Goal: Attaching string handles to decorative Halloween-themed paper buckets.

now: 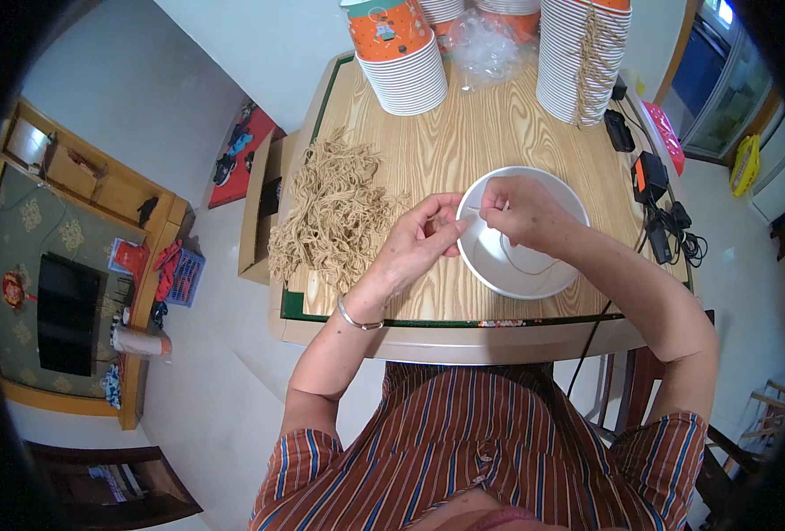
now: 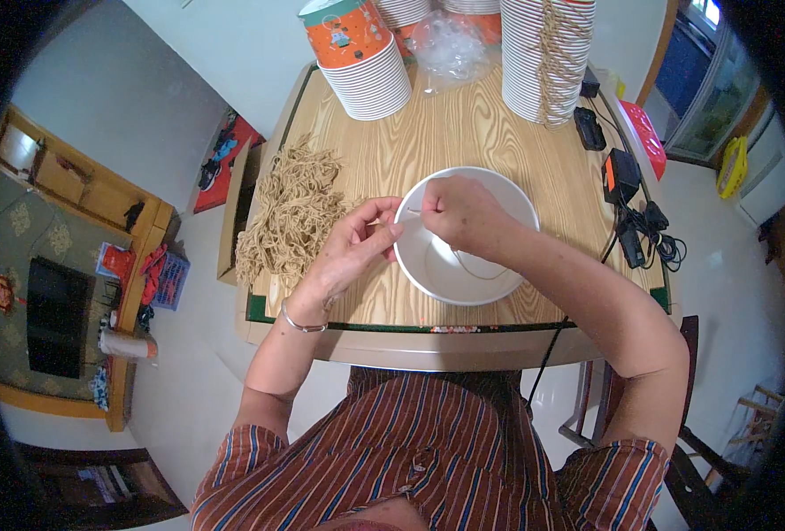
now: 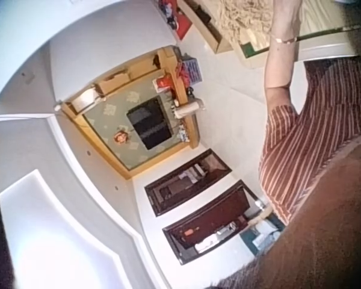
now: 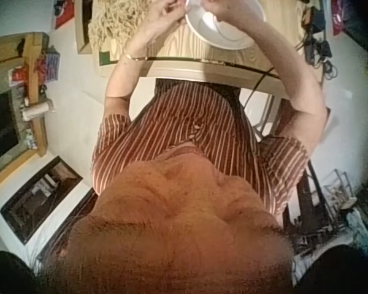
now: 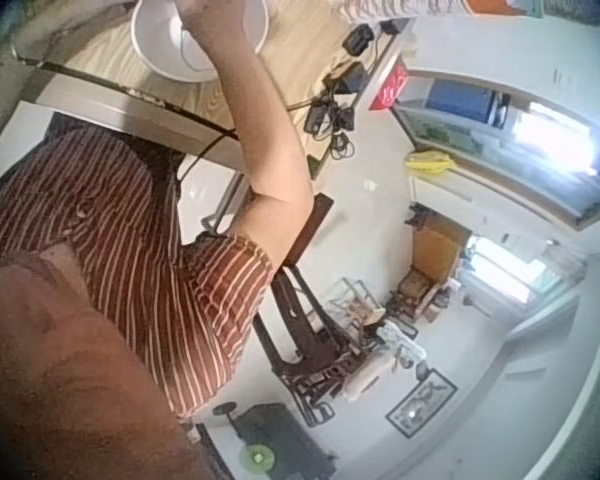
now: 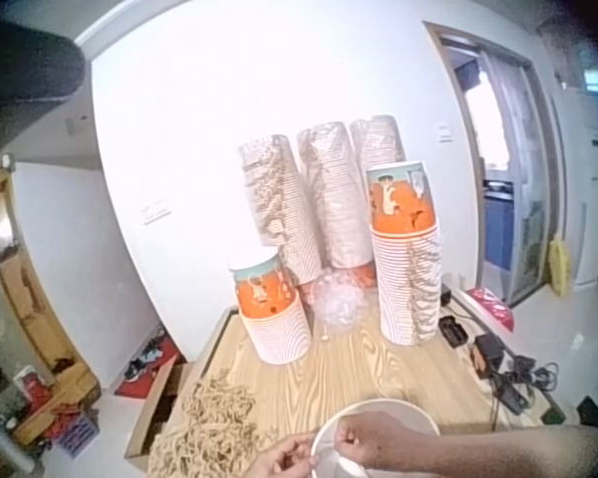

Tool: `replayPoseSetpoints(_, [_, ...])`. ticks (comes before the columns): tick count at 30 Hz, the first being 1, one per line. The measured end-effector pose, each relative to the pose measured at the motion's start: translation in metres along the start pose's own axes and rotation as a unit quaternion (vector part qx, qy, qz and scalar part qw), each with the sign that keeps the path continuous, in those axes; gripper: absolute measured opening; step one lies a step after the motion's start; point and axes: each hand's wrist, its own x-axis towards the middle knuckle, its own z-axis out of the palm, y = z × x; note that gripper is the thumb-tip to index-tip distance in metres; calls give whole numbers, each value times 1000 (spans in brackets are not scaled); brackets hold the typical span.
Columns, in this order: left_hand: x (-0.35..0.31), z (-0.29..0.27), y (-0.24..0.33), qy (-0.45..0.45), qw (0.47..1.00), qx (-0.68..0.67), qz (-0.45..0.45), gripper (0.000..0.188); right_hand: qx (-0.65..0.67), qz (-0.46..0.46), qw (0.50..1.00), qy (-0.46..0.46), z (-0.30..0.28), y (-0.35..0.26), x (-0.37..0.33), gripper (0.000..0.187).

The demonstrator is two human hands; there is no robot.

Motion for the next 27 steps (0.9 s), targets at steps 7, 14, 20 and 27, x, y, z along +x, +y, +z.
replayPoseSetpoints(7, [0, -2, -4, -4, 1000, 2, 2, 39, 9, 8, 1000, 11, 2, -3, 1, 16])
replayPoseSetpoints(14, [0, -1, -2, -6, 1000, 1, 5, 39, 8, 13, 1000, 9, 1, -6, 0, 16])
replayPoseSetpoints(20, [-1, -1, 0, -3, 1000, 6, 0, 40, 1, 25, 1000, 7, 1, -4, 2, 16])
replayPoseSetpoints(27, [1, 1, -2, 4, 1000, -13, 6, 36, -4, 19, 1000, 7, 4, 4, 7, 16])
